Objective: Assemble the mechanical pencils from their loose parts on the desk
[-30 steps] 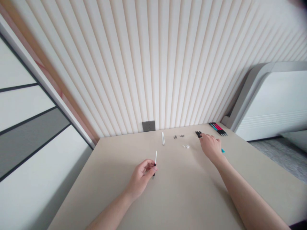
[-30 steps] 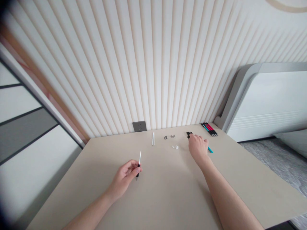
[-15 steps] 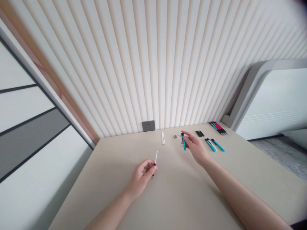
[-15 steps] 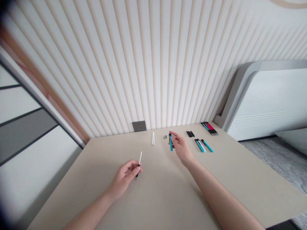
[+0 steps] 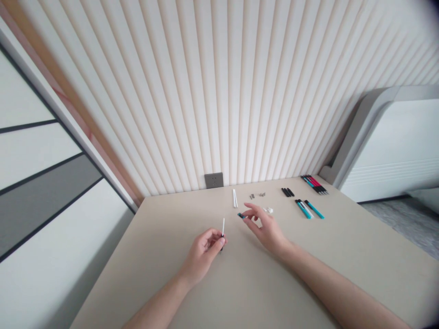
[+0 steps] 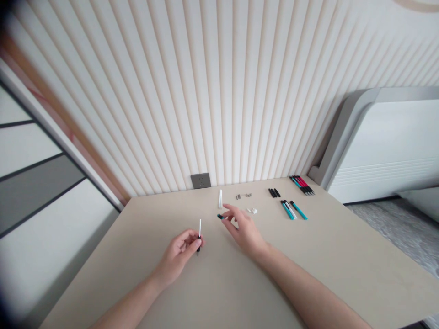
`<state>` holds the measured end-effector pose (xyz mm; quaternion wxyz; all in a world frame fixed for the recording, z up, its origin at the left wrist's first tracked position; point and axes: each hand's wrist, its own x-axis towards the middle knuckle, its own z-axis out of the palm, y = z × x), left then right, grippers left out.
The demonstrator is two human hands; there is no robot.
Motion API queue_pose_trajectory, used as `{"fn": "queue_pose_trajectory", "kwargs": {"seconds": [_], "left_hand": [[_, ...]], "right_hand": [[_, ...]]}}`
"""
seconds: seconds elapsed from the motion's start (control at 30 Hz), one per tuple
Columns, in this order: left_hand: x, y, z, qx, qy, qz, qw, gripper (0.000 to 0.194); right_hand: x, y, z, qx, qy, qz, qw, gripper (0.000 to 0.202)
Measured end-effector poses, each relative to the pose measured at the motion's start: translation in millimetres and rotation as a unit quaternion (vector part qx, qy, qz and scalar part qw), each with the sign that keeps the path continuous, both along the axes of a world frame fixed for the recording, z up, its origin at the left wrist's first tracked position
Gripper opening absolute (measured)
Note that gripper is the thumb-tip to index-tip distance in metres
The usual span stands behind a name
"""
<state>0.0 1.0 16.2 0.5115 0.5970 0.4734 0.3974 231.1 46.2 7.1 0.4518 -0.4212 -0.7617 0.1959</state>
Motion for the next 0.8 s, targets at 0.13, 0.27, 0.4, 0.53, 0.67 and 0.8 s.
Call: {"fn": "queue_pose_trajectory", "kwargs": {"seconds": [0.13,0.27,0.4,0.53,0.67,0.8], "left_hand": [[-1,1,-2.7,0.009,0.005,0.006,1.0,0.026],[-1,3,-6.0,0.03,-0.022,0.007,0.999,0.021],[0,4,-6.8,0.035,-0.04,0.003,0.999,0.019],[1,5,-5.6,0.042,-0.037,0.014,0.998,0.02],[2,5,-3.9,0.051,-0.029,0.024,0.998,0.02],[2,6,-5.0,0.062,-0.017,0.053,0.997,0.021]], "right_hand": [[-9,-11,-2.2,0.093,-0.094,0.08,0.988,0.037],[-17,-17,-4.1,0.123,-0.109,0.097,0.982,0.04],[-22,-21,-3.6,0.129,-0.139,0.119,0.975,0.037],[-27,-24,-2.6,0.119,-0.137,0.115,0.977,0.034],[-32,-28,-2.3,0.113,-0.13,0.097,0.98,0.033],[-36,-29,1.0,0.116,-0.132,0.102,0.979,0.033]]}}
